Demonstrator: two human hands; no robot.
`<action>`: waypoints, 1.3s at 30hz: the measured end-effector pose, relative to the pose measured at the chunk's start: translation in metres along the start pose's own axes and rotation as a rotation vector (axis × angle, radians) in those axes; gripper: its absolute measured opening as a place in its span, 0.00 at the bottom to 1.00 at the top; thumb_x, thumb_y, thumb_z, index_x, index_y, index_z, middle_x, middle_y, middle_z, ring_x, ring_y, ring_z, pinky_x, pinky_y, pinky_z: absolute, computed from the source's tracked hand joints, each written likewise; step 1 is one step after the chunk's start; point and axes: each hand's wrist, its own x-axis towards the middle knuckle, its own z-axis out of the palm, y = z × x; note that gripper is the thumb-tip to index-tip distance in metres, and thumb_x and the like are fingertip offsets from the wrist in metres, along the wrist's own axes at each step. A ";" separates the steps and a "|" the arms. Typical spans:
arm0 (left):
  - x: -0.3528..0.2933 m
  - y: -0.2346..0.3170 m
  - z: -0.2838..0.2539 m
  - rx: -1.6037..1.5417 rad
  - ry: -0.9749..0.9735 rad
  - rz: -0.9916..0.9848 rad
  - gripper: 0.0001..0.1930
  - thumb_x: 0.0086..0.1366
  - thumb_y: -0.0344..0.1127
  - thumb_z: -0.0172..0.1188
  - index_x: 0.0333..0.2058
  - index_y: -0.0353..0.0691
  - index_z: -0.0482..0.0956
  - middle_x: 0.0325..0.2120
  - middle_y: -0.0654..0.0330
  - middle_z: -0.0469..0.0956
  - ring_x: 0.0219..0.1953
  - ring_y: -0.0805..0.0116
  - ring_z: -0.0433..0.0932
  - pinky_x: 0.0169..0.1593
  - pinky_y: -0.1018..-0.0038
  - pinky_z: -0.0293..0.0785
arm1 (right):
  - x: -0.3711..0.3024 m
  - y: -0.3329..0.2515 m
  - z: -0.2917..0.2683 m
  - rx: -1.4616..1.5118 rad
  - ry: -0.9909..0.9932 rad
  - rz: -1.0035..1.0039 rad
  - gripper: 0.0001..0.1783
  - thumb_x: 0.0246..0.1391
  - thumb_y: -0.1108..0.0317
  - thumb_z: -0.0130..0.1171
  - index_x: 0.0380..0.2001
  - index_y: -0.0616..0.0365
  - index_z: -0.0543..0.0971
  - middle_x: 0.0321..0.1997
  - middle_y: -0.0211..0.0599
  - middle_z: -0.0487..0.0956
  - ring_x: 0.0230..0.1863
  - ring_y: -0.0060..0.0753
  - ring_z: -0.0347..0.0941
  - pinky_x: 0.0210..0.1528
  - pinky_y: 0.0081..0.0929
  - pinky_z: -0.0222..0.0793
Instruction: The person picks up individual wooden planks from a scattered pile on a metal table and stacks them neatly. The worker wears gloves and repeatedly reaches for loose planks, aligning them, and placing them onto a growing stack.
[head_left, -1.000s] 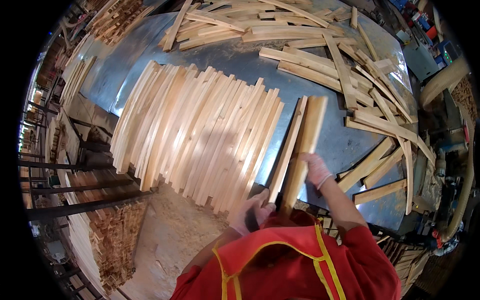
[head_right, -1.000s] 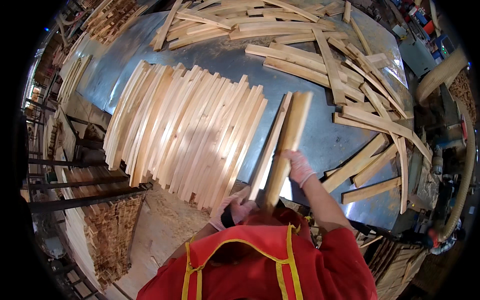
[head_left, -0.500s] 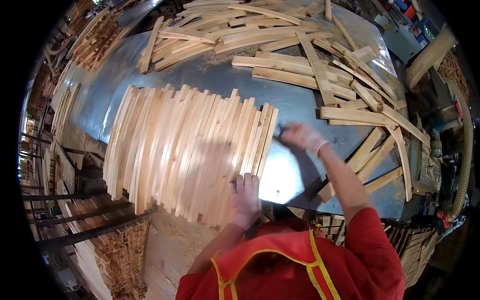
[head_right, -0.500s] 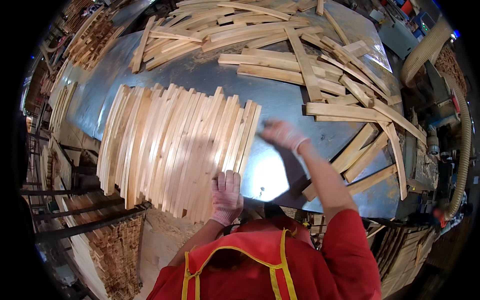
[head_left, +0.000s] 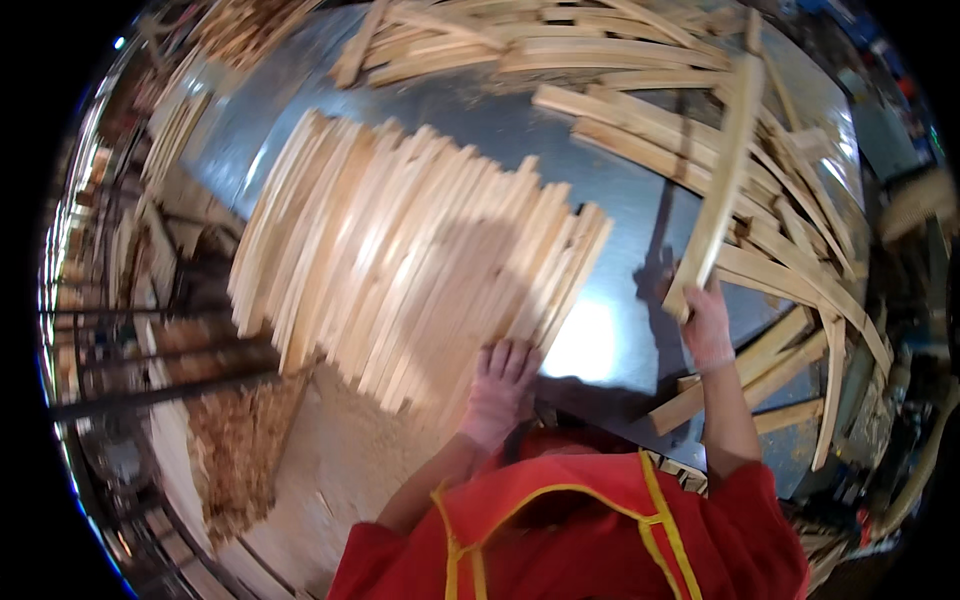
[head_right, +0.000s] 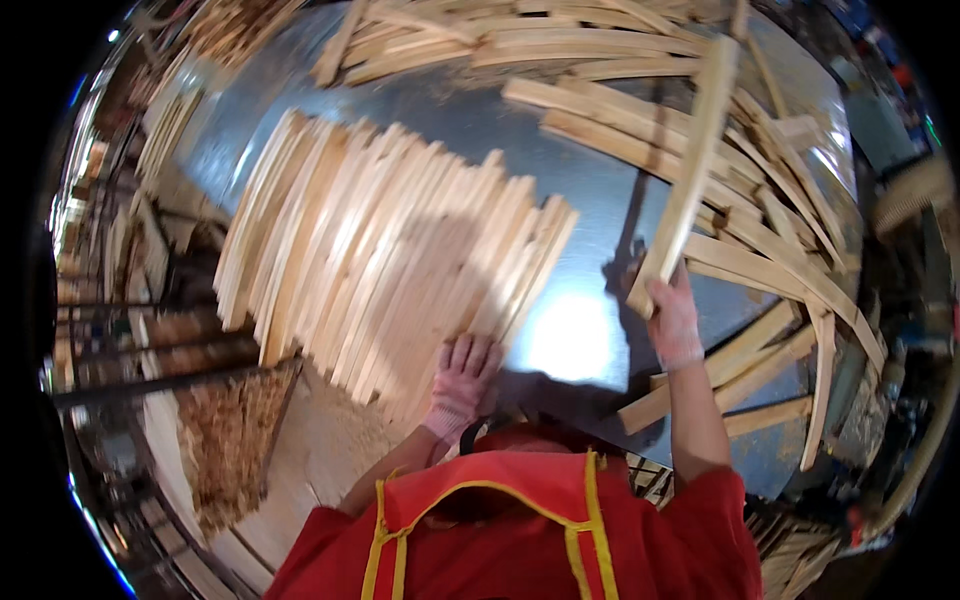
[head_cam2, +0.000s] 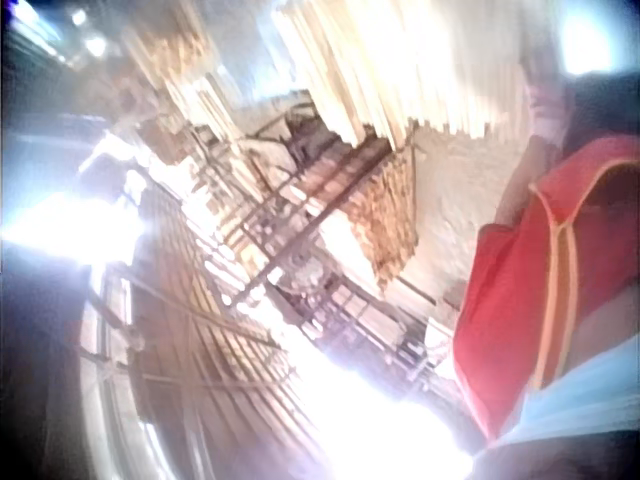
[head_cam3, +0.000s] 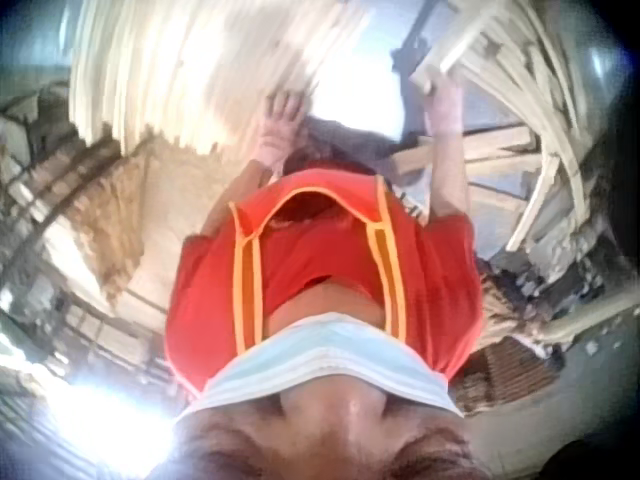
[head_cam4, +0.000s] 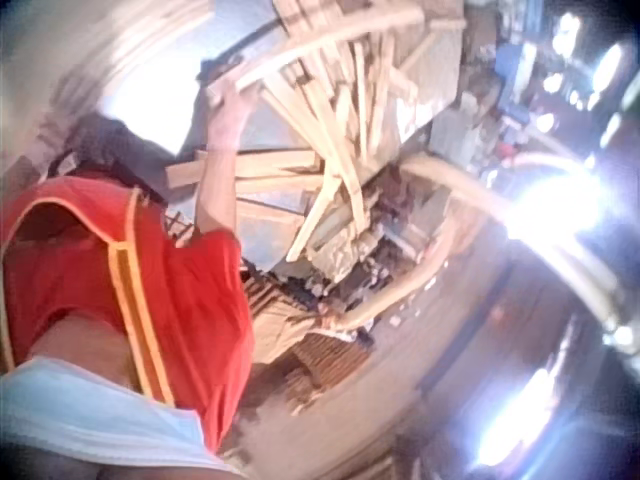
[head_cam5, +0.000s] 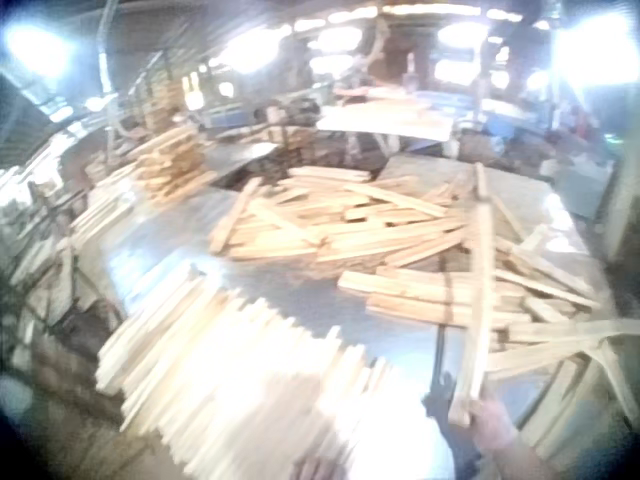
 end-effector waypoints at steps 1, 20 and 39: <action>-0.005 -0.007 0.016 0.071 0.030 0.035 0.39 0.51 0.39 0.66 0.64 0.38 0.71 0.62 0.50 0.70 0.67 0.44 0.66 0.71 0.45 0.60 | -0.016 0.008 0.009 -0.024 0.058 0.010 0.34 0.61 0.73 0.60 0.70 0.58 0.66 0.49 0.40 0.79 0.46 0.41 0.81 0.51 0.42 0.84; -0.175 -0.135 -0.029 -1.698 0.752 -1.708 0.23 0.72 0.52 0.67 0.55 0.42 0.83 0.50 0.58 0.83 0.54 0.64 0.79 0.58 0.63 0.76 | -0.091 0.138 0.071 -0.867 0.031 0.343 0.39 0.65 0.53 0.68 0.70 0.67 0.70 0.57 0.43 0.84 0.52 0.33 0.79 0.54 0.32 0.74; 0.091 -0.068 -0.028 -0.297 -0.375 -0.918 0.52 0.61 0.69 0.64 0.73 0.38 0.63 0.61 0.43 0.74 0.63 0.47 0.76 0.68 0.65 0.71 | 0.016 0.086 0.003 -0.855 -0.103 0.323 0.37 0.62 0.64 0.70 0.69 0.70 0.69 0.63 0.46 0.80 0.59 0.38 0.77 0.63 0.33 0.71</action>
